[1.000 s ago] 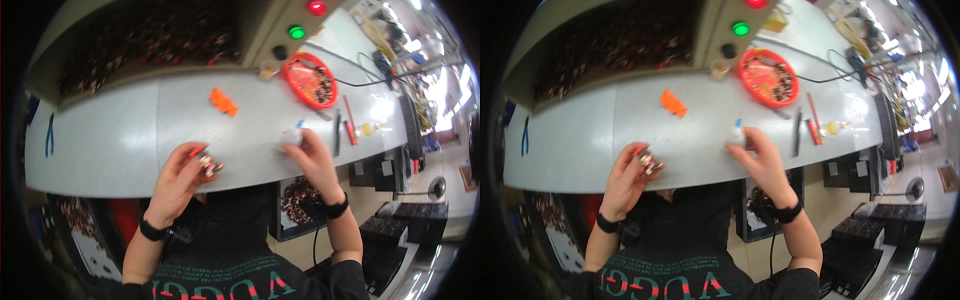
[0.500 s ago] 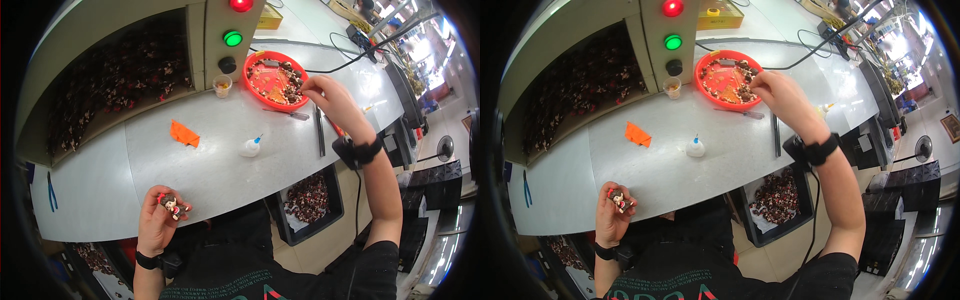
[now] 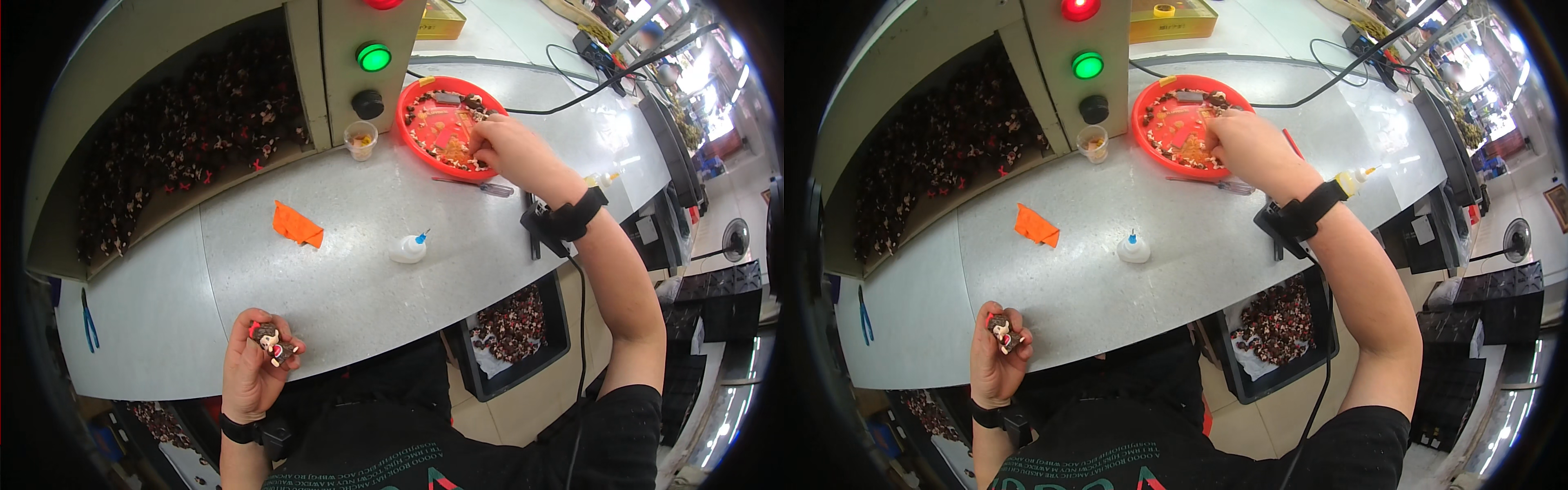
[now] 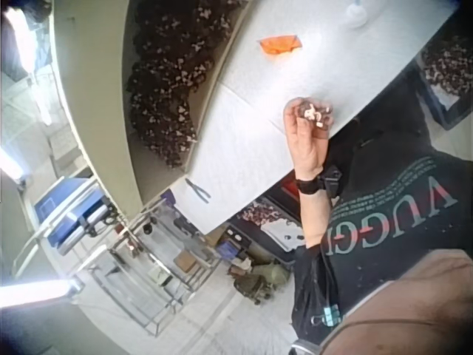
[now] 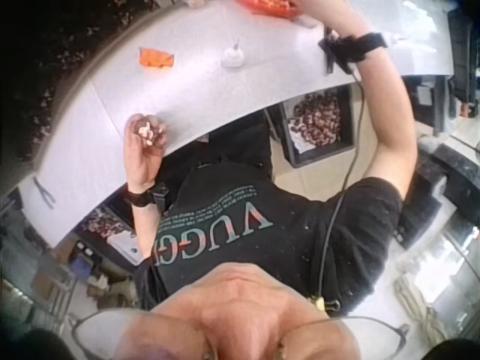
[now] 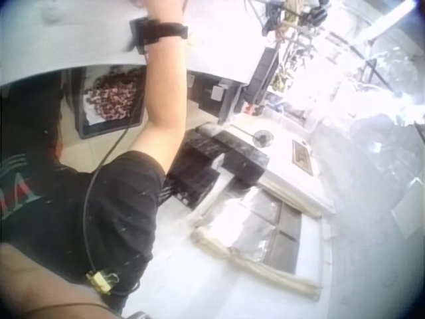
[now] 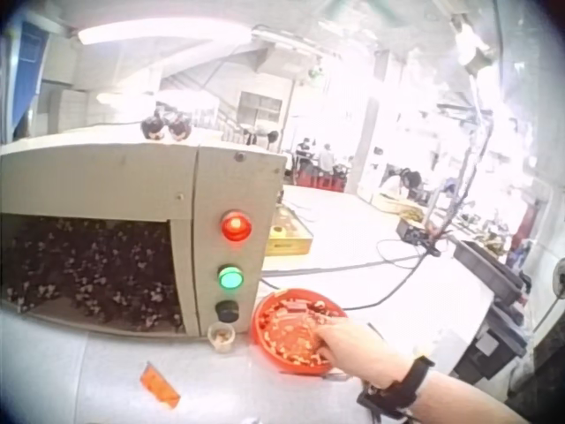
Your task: Assembling and gluing small figurine parts together at a workshop table.
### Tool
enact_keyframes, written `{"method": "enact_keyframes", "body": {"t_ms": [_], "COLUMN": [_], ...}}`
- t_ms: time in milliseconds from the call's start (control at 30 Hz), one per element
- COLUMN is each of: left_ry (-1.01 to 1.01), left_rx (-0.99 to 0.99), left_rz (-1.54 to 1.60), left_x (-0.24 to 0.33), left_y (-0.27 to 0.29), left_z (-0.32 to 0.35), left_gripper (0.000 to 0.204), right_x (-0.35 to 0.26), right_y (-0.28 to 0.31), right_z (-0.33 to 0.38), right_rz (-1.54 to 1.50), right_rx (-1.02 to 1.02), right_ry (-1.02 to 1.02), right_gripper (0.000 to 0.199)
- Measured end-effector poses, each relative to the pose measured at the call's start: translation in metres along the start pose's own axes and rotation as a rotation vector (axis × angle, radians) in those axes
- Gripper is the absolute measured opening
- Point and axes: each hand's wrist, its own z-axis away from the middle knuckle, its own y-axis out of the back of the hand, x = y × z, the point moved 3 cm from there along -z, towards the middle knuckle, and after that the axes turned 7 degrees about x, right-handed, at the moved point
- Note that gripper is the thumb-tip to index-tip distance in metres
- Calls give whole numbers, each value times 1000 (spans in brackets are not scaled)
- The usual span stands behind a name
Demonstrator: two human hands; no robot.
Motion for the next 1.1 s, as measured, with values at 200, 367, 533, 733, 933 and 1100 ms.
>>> {"method": "enact_keyframes", "body": {"t_ms": [200,367,533,733,933,1100], "left_ry": [7,8,8,22,48,73], "left_rx": [0,4,-11,-31,25,-85], "left_rz": [14,14,8,0,-158,-162], "left_x": [0,0,-1,0,-1,3], "left_y": [2,1,0,-3,-1,-6], "left_z": [-1,-2,-1,2,6,5], "left_gripper": [39,40,38,34,38,34], "right_x": [3,-1,3,-22,-106,-167], "right_y": [1,-3,-13,33,27,-8], "right_z": [-7,-11,-7,23,102,122], "right_rz": [3,59,88,-487,-1854,-2196], "right_rx": [11,7,22,83,-81,-331], "right_ry": [-28,29,89,-184,-213,-314], "right_gripper": [10,9,11,12,11,12]}}
